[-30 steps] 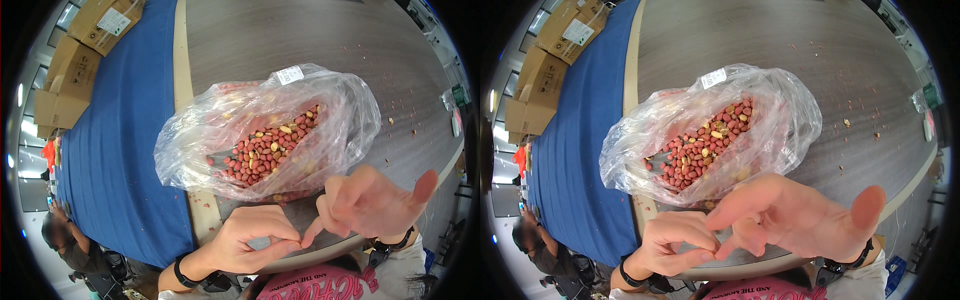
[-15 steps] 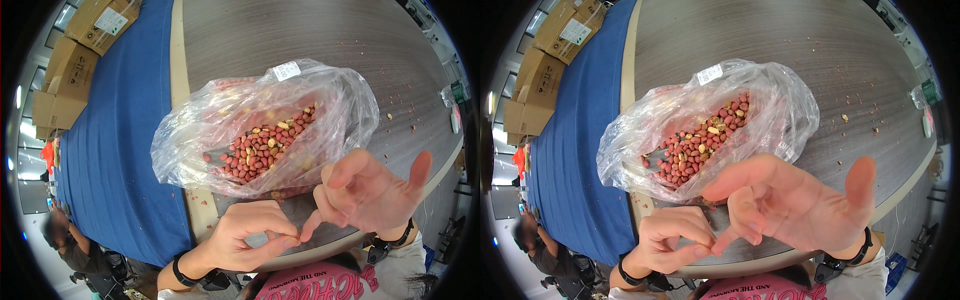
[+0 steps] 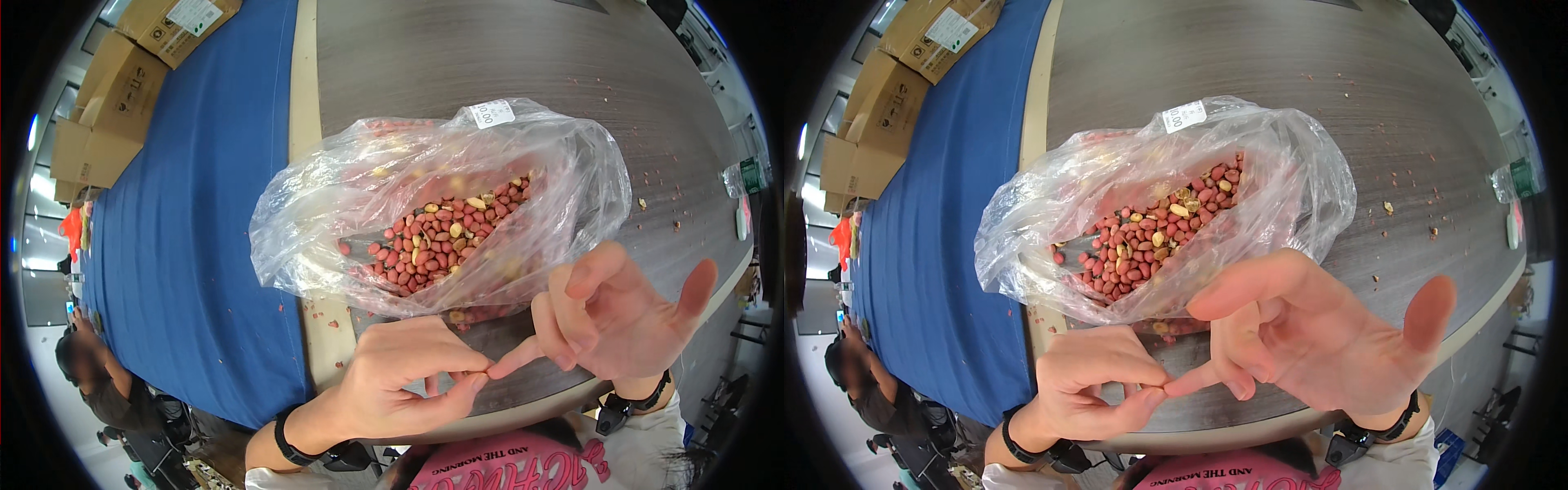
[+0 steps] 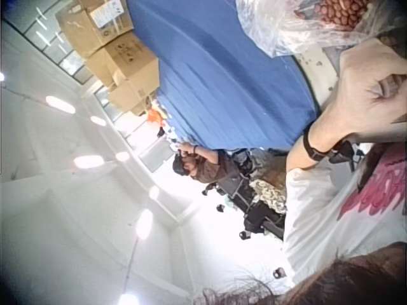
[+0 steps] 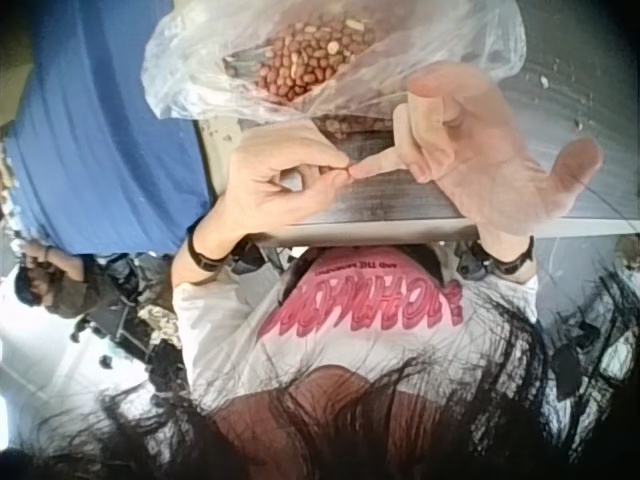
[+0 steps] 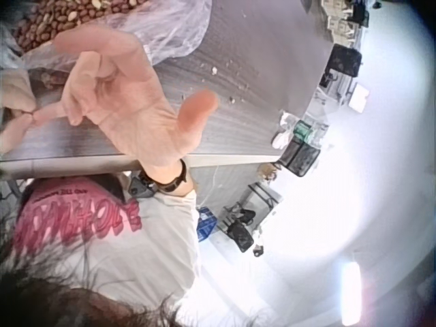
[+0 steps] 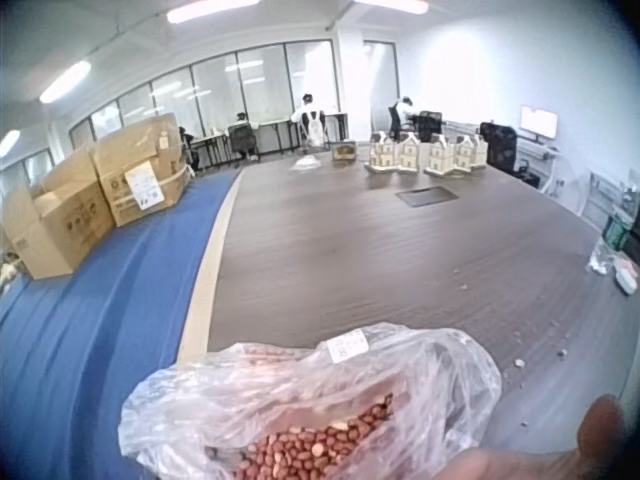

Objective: The recorder manually peels the skin off peanuts from a large plastic bag while sitting at a table.

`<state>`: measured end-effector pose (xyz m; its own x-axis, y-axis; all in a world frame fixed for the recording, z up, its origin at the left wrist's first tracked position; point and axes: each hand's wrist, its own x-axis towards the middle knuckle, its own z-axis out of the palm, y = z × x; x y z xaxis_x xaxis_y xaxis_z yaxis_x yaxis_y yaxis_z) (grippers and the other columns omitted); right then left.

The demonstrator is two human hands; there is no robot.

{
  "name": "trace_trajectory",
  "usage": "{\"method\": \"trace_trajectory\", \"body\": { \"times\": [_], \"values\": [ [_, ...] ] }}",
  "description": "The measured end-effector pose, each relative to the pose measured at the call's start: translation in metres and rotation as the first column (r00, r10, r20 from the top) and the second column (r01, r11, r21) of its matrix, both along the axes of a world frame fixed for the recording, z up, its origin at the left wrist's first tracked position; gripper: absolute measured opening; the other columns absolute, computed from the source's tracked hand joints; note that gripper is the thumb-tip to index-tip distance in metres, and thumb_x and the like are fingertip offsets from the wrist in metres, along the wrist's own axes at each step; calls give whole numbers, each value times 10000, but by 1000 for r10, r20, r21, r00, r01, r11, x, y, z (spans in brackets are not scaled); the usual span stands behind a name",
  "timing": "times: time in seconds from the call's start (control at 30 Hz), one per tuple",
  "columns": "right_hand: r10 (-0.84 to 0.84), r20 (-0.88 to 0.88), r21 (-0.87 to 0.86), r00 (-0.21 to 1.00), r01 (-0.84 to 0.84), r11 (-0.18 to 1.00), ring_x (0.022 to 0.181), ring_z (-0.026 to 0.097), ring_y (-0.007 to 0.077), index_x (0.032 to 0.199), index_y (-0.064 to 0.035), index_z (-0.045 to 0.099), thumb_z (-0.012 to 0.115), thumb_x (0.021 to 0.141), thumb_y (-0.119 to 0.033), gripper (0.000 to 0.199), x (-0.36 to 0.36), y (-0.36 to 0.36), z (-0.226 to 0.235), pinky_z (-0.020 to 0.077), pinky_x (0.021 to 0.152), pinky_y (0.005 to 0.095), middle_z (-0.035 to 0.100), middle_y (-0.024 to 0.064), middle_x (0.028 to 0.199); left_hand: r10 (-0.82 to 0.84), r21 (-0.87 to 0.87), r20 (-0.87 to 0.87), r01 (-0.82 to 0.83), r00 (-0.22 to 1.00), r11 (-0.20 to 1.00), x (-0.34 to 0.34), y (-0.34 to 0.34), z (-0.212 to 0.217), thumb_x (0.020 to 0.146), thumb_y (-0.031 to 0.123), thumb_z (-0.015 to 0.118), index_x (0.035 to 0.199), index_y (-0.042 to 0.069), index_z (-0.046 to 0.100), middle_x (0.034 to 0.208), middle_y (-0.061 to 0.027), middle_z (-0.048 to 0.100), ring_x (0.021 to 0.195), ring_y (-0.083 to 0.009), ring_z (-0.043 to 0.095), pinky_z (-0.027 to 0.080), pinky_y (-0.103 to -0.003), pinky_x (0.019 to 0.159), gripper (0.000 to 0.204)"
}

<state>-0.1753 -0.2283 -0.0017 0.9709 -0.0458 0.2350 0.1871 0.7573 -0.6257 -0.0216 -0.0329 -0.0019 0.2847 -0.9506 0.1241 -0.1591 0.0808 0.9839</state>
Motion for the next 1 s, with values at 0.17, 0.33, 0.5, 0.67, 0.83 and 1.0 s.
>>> {"method": "trace_trajectory", "body": {
  "times": [0.17,0.33,0.5,0.67,0.83,1.0],
  "values": [
    [9,-22,-5,1000,-9,1000,832,510,259,1405,-3,424,234,893,-885,1038,0,1,1,396,962,810,443,91,888,-1,-67,110,9,994,998,2,0,-3,747,-85,730,914,-2,766,674,-58,680,592,-167,623,440,-281,555,190],
    [38,-58,-47,998,-41,998,840,523,259,1416,-4,413,232,898,-880,1033,0,1,4,393,962,814,443,91,866,-26,-66,125,35,992,997,3,1,-3,739,-84,722,927,-4,770,690,-65,689,591,-163,621,445,-282,560,210],
    [29,-31,7,999,-29,1000,855,538,261,1432,-3,396,238,906,-870,1027,2,-2,-1,396,966,808,467,96,869,-24,2,37,24,999,1000,3,1,1,741,-79,720,950,-7,771,720,-74,706,587,-149,617,449,-277,565,226],
    [26,-25,-12,999,-27,1000,857,539,260,1437,-4,394,245,911,-863,1018,2,-2,-1,395,975,804,488,102,888,-10,5,11,10,1000,1000,1,2,-1,755,-75,731,967,-12,772,734,-76,714,573,-134,609,431,-267,555,225],
    [19,-33,-56,999,-20,998,822,535,256,1439,1,393,249,898,-878,1041,1,-2,-2,415,961,794,481,100,848,-27,-11,32,27,999,1000,3,1,-1,754,-79,741,969,-12,774,718,-69,711,574,-135,612,435,-272,551,228],
    [25,-44,-133,999,-31,991,773,522,249,1449,7,383,245,881,-897,1076,-1,-2,1,446,947,769,464,92,800,-31,-28,43,32,999,999,2,0,-2,748,-79,742,965,-9,777,697,-60,703,571,-141,610,435,-276,549,231]
  ]
}}
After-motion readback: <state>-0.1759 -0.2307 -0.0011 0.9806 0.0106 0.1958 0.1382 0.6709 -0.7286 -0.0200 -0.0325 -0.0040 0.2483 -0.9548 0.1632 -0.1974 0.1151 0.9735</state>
